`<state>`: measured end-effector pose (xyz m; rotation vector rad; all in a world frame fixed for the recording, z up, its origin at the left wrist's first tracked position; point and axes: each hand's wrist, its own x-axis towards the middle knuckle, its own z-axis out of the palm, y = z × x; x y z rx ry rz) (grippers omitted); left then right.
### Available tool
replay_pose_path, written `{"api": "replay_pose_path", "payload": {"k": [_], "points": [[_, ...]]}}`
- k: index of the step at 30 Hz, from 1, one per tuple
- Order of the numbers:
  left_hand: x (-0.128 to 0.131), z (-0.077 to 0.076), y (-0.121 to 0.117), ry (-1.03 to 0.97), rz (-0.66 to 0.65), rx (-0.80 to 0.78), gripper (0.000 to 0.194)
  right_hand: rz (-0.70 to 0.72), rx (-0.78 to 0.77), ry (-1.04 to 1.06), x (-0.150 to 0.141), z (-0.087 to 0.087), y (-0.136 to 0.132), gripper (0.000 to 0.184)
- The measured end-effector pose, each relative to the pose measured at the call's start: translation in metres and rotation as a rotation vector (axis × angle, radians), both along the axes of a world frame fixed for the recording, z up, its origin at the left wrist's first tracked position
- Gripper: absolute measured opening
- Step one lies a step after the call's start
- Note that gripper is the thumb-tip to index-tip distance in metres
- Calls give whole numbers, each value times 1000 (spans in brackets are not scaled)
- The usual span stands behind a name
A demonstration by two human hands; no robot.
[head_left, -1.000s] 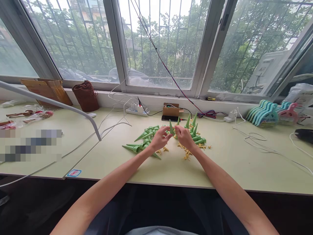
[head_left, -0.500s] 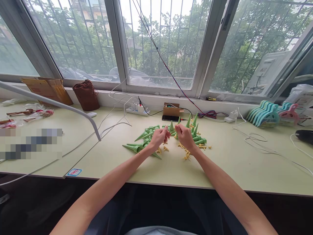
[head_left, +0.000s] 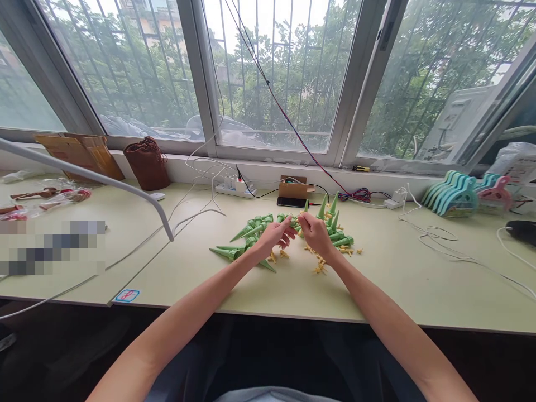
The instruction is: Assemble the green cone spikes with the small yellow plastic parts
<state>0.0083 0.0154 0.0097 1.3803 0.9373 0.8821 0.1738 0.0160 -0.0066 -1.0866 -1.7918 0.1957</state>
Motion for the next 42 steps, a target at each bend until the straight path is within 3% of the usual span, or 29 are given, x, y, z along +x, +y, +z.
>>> {"api": "replay_pose_path", "payload": {"k": [9, 16, 28, 42], "points": [[-1, -2, 1, -10, -51, 17, 67, -3, -14, 1, 1, 2, -2, 41], [-2, -4, 1, 39, -49, 140, 54, -37, -21, -27, 1, 3, -1, 41], [-2, -1, -5, 121, 48, 313, 46, -35, -49, -69, 2, -1, 2, 38], [0, -14, 5, 171, 157, 515, 41, -18, -70, -102, 2, -5, 6, 41]]}}
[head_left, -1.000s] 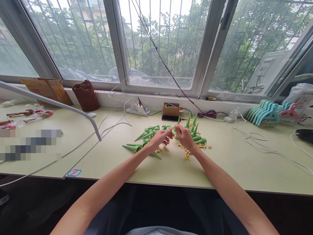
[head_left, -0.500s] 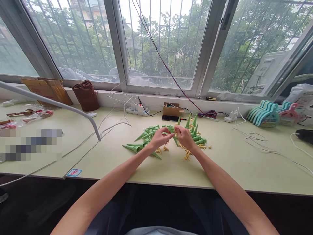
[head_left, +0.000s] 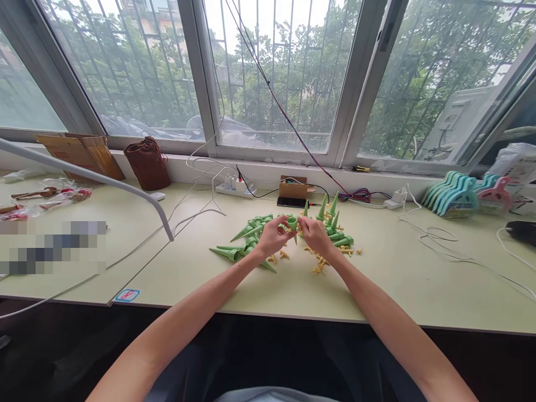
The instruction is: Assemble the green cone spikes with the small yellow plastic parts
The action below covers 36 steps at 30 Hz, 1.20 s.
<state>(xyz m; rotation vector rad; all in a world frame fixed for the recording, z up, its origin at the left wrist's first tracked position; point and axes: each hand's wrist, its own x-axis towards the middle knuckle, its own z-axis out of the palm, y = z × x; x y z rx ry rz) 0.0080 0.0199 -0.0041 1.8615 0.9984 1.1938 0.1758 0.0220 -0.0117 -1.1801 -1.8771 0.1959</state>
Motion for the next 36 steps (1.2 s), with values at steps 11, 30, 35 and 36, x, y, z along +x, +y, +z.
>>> {"api": "replay_pose_path", "payload": {"k": [11, 30, 35, 36], "points": [[1, 4, -3, 31, 65, 59, 22, 17, -31, -1, -4, 2, -4, 39], [1, 3, 2, -74, 60, -219, 30, 71, 19, 41, -3, 5, -6, 31], [2, 7, 2, -312, -109, -564, 40, 66, 14, 35, -3, 7, -7, 31], [1, 8, 2, -341, -138, -613, 45, 71, 15, 30, -3, 7, -7, 31]]}}
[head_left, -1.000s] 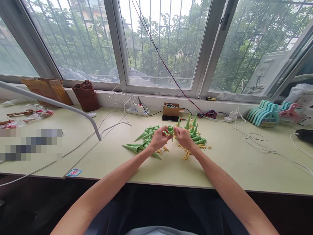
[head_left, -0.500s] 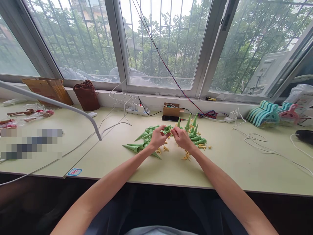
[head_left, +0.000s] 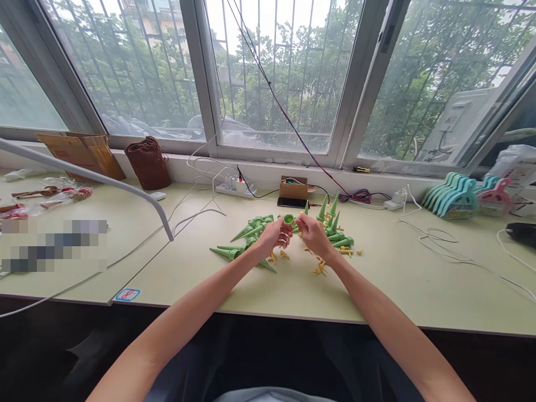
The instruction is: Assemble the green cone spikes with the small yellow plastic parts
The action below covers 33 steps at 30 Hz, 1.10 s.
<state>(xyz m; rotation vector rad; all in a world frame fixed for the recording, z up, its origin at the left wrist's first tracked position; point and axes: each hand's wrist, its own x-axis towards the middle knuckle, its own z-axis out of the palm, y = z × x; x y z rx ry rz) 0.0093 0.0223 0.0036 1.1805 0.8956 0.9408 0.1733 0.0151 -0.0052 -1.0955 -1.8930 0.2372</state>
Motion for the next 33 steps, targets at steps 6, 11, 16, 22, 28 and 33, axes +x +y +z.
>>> {"api": "replay_pose_path", "payload": {"k": [6, 11, 16, 22, 28, 33], "points": [[-4, 1, 2, -98, -152, -124, 54, 32, 4, -5, 0, 1, -1, 33], [-6, -1, 4, -126, -201, -130, 53, 61, -21, 16, 0, 2, -3, 32], [-7, -1, 4, -125, -228, -110, 54, 62, -50, 25, 0, 2, -4, 32], [-7, -1, 3, -120, -250, -76, 56, 55, -69, 33, 0, 1, -2, 31], [-7, 0, 1, -73, -248, -50, 58, 15, -28, 19, 1, -3, 2, 33], [-7, 1, -1, -93, -273, -2, 53, -1, -18, 17, 2, -2, 2, 34]]}}
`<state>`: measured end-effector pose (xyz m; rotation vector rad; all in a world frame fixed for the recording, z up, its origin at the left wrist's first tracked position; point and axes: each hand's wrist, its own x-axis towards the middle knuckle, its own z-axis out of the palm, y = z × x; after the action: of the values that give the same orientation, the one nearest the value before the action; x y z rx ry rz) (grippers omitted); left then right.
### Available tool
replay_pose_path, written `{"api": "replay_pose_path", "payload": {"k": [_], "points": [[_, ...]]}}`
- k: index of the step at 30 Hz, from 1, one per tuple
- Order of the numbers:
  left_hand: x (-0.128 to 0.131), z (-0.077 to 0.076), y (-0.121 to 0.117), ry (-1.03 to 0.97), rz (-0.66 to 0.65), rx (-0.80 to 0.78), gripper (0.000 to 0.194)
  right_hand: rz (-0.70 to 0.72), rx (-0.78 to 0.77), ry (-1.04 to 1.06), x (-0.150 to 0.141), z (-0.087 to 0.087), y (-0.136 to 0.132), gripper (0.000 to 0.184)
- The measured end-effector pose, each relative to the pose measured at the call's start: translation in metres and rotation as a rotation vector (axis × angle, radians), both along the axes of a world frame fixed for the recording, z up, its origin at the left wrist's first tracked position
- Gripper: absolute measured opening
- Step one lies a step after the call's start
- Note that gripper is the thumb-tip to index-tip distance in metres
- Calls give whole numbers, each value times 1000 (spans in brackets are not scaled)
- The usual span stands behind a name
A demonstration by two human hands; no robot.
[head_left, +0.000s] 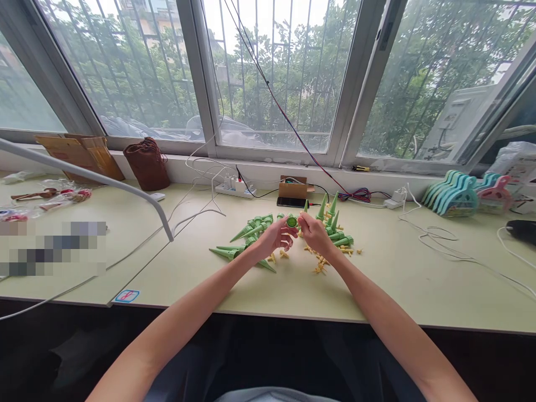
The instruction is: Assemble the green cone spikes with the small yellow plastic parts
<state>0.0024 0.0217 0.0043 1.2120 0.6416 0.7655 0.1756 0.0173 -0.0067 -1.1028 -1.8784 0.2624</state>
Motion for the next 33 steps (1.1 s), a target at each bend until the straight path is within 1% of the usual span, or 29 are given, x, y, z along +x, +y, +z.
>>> {"api": "replay_pose_path", "payload": {"k": [8, 14, 22, 28, 33], "points": [[3, 4, -5, 14, 11, 60, 46, -33, -14, 3, 0, 3, -2, 35], [3, 7, -8, 33, 27, 145, 42, -35, -17, 6, 0, 2, -1, 34], [3, 6, -9, 59, 90, 251, 46, -28, -33, 6, 1, 2, -1, 34], [4, 9, -12, 139, 141, 353, 41, -24, -45, 1, 2, 2, -1, 34], [4, 5, -11, 218, 200, 466, 40, -29, -50, -6, 2, 2, 0, 34]]}}
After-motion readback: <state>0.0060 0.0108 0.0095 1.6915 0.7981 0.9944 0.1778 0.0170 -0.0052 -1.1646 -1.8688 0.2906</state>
